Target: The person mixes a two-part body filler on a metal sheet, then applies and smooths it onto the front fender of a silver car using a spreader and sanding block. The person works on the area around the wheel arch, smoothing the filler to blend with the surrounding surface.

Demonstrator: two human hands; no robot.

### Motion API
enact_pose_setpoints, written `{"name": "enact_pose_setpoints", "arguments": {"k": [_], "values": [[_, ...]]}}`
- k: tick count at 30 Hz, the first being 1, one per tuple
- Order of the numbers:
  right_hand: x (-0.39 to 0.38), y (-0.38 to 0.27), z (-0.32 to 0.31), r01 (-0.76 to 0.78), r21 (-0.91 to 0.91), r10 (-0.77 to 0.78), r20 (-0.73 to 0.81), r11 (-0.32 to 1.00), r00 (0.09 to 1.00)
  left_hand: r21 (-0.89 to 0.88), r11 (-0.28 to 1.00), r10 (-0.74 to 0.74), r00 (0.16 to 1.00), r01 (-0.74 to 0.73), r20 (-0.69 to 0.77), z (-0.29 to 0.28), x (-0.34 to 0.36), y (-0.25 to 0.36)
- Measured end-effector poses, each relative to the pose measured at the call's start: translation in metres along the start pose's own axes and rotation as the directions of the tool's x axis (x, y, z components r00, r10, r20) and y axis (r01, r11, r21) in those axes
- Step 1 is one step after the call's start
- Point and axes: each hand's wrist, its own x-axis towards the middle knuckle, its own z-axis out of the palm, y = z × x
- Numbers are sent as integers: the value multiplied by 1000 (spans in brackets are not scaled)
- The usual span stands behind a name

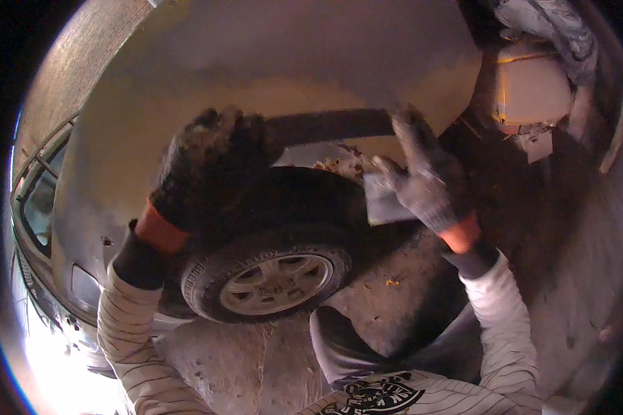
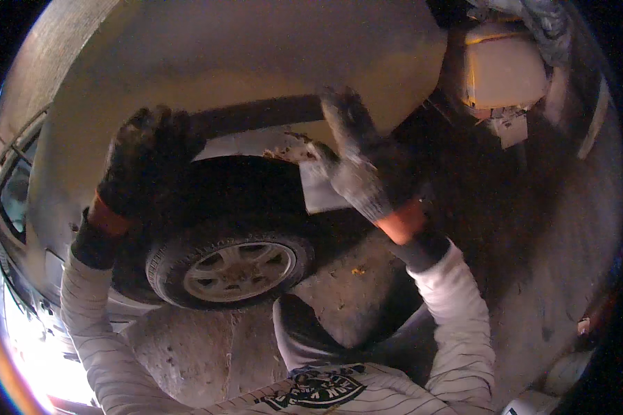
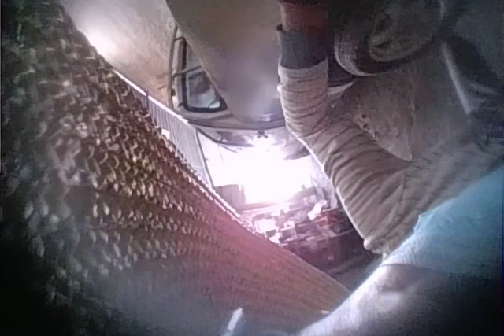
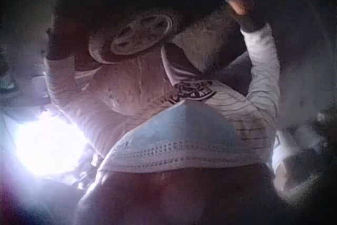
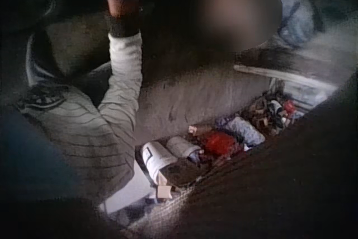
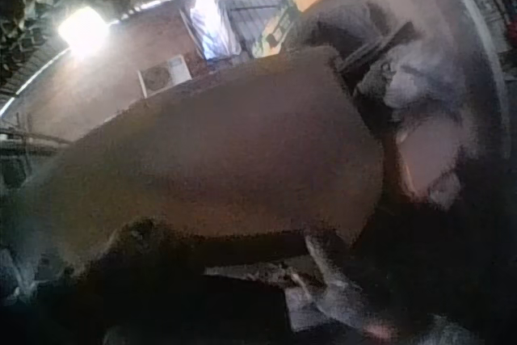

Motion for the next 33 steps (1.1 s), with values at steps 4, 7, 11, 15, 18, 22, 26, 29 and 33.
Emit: {"name": "enact_pose_setpoints", "arguments": {"k": [4, 7, 11, 15, 18, 22, 26, 29, 33], "values": [[42, 0, 71, -192, -18, 192, 22, 981, 981, 322, 944, 199, 909, -77, -365, -17, 24, -34], [49, 3, 108, -60, 77, 78, -255, 995, 964, 269, 958, 192, 918, -99, -347, -13, 36, -47], [35, 6, 136, -76, 69, 97, -371, 995, 924, 276, 959, 156, 942, -73, -296, 6, 55, -42], [23, 10, 152, -189, 129, 216, -246, 974, 945, 216, 960, 253, 889, -180, -382, 17, 65, -42], [25, 14, 159, -141, 95, 165, -344, 986, 924, 263, 960, 179, 935, -98, -307, 27, 65, -41], [23, 15, 167, -197, 118, 224, -303, 973, 926, 248, 967, 146, 923, -57, -355, 49, 73, -41], [12, 10, 168, -296, 354, 373, -173, 887, 912, 311, 950, 138, 927, -24, -350, 67, 69, -37], [9, 9, 168, -347, 550, 451, -60, 760, 891, 320, 946, 153, 947, -58, -283, 68, 69, -34], [8, 7, 171, -282, 280, 333, -153, 917, 930, 295, 954, 159, 923, -53, -349, 68, 74, -32]]}}
